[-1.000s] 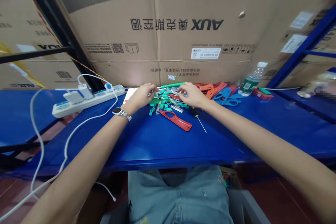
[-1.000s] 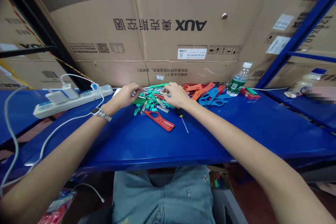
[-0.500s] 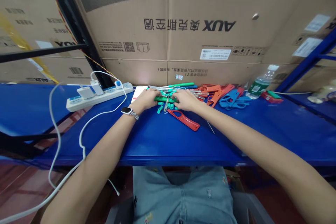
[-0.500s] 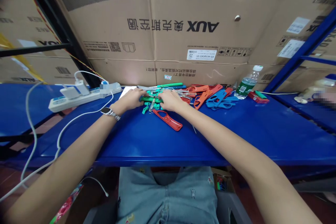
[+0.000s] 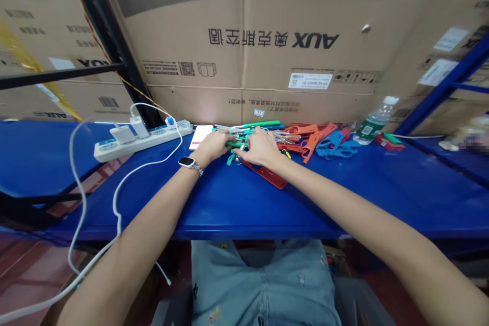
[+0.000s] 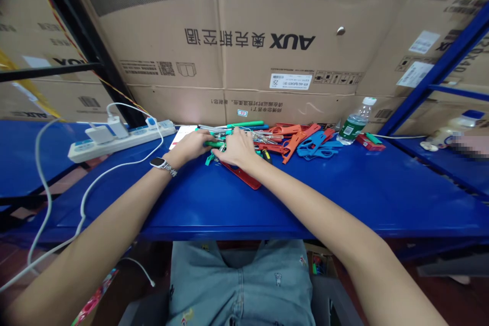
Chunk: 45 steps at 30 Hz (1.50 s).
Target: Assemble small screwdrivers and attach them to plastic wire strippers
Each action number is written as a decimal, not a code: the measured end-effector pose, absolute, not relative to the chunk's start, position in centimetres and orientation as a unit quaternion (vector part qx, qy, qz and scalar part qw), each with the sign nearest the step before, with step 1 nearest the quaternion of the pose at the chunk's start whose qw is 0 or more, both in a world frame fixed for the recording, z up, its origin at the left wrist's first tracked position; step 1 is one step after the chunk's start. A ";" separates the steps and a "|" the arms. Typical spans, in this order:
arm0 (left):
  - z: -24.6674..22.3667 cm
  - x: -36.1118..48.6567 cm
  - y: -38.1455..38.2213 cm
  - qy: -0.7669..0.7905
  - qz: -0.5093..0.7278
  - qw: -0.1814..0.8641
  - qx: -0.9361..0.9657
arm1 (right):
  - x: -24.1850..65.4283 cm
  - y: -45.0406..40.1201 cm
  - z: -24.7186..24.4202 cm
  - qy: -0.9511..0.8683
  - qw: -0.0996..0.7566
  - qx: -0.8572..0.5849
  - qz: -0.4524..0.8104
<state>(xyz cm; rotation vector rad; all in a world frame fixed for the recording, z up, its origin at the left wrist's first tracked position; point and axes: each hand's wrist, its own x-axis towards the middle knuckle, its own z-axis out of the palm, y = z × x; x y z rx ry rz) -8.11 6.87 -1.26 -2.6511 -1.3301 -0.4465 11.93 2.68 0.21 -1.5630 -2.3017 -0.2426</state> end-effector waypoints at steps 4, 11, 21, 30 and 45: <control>-1.2 -8.0 6.6 -0.452 -0.143 0.067 -0.878 | 10.6 2.7 0.6 -0.800 0.128 -0.582 -0.067; -0.7 -8.3 6.7 -0.447 -0.158 0.066 -0.878 | 13.3 4.0 2.6 -0.796 0.121 -0.593 -0.025; -1.0 -9.3 7.5 -0.419 -0.246 -0.011 -0.874 | 17.0 5.9 4.0 -0.808 0.123 -0.576 0.029; 1.2 -10.0 5.1 -0.411 -0.320 -0.088 -0.849 | 17.3 5.7 2.3 -0.793 0.157 -0.589 0.016; 2.0 -9.7 4.1 -0.415 -0.426 -0.247 -0.765 | 20.0 4.3 0.4 -0.852 0.213 -0.479 0.007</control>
